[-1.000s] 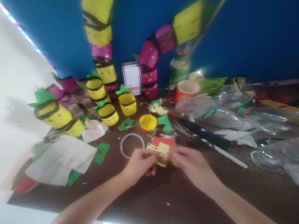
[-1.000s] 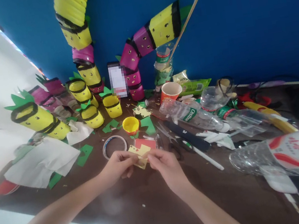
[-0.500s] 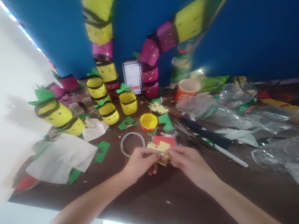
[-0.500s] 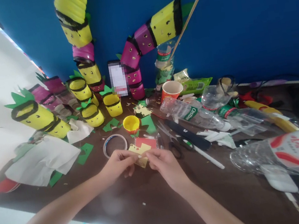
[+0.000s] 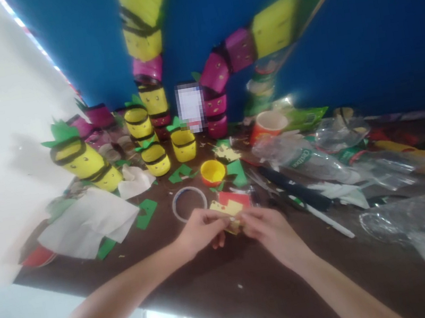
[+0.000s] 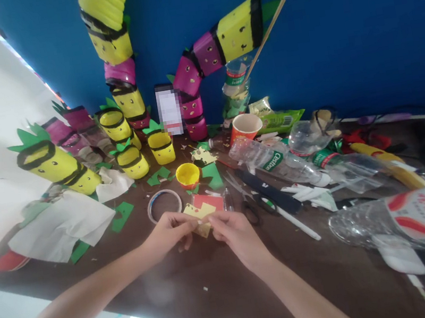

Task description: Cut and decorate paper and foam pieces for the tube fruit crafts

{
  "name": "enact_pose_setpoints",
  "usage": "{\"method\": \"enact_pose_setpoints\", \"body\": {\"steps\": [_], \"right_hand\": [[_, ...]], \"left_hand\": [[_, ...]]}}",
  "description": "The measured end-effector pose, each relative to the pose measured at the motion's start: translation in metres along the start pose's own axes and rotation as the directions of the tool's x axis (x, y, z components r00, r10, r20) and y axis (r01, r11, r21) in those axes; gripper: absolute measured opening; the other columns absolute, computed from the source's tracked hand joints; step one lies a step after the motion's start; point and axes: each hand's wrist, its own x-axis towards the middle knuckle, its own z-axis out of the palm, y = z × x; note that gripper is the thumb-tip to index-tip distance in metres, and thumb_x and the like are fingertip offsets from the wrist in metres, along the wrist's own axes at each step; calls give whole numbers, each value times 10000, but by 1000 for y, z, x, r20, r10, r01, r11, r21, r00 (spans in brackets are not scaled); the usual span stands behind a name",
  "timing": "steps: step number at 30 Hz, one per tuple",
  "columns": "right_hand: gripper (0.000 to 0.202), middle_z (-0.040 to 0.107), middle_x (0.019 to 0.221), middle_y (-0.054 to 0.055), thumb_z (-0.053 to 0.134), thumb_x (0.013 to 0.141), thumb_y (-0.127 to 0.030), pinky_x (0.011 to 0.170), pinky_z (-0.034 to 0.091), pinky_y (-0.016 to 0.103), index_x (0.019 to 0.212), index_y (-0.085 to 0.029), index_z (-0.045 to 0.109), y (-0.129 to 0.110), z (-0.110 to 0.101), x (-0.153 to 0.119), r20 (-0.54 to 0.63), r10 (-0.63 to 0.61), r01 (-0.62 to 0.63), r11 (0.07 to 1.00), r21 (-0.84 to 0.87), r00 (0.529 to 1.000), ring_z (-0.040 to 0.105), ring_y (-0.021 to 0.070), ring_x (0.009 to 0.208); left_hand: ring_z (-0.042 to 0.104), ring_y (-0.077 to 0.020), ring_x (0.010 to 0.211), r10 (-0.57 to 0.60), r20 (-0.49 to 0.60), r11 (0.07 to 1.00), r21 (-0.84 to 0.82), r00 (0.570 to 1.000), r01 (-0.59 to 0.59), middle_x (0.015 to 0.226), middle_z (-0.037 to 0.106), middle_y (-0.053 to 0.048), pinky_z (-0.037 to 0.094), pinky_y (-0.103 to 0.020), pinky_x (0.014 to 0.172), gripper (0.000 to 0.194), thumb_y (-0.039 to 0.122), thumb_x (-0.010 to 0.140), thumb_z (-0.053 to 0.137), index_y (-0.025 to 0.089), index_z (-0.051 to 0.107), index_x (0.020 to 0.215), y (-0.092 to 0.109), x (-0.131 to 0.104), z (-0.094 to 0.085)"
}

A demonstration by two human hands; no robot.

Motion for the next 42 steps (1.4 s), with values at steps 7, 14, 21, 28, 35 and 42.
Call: {"method": "enact_pose_setpoints", "body": {"steps": [7,14,21,28,35,42], "right_hand": [[314,503,571,-2,642,714,-401,467,280,224,826,-112,694,5,-3,1,-20,-37,34,992,-118,999,372,75,501],[261,623,766,56,594,738,-362,563,439,248,866,-153,684,-1,2,-6,-108,-289,205,853,-479,951,539,145,638],[126,610,744,49,611,731,-294,554,453,231,746,-172,641,3,6,-9,-24,-468,355,702,-618,883,557,144,638],[153,612,648,37,631,694,-307,508,437,231,721,-157,653,3,5,-7,-82,-342,242,795,-556,936,552,141,566],[209,622,597,36,644,657,-343,511,437,245,703,-140,669,-3,4,-6,-102,-198,123,860,-496,975,554,152,554],[185,576,554,7,637,656,-329,490,404,225,653,-145,653,-6,7,-7,-133,-197,107,862,-495,971,508,123,515]], "left_hand": [[440,-41,344,11,-3,1000,3,1000,-11,530,616,-33,347,-154,329,251,301,721,603,65,683,752,1,0,0],[430,-34,317,31,-66,995,100,997,-24,585,649,-66,338,-148,309,217,239,721,568,59,688,705,0,0,1],[418,-33,326,59,-15,994,93,998,-57,556,626,-44,346,-154,318,229,253,726,569,74,710,755,0,-1,1],[392,-39,306,79,-3,982,172,997,-77,390,487,21,313,-155,327,271,313,750,570,78,700,716,-3,-3,0],[395,-39,324,74,11,975,211,997,-75,405,482,20,315,-154,344,292,335,756,557,78,696,740,-2,-3,0],[477,-66,434,258,-191,904,394,947,-166,534,581,5,382,-166,433,222,267,717,583,116,669,856,-8,-8,4]]}}
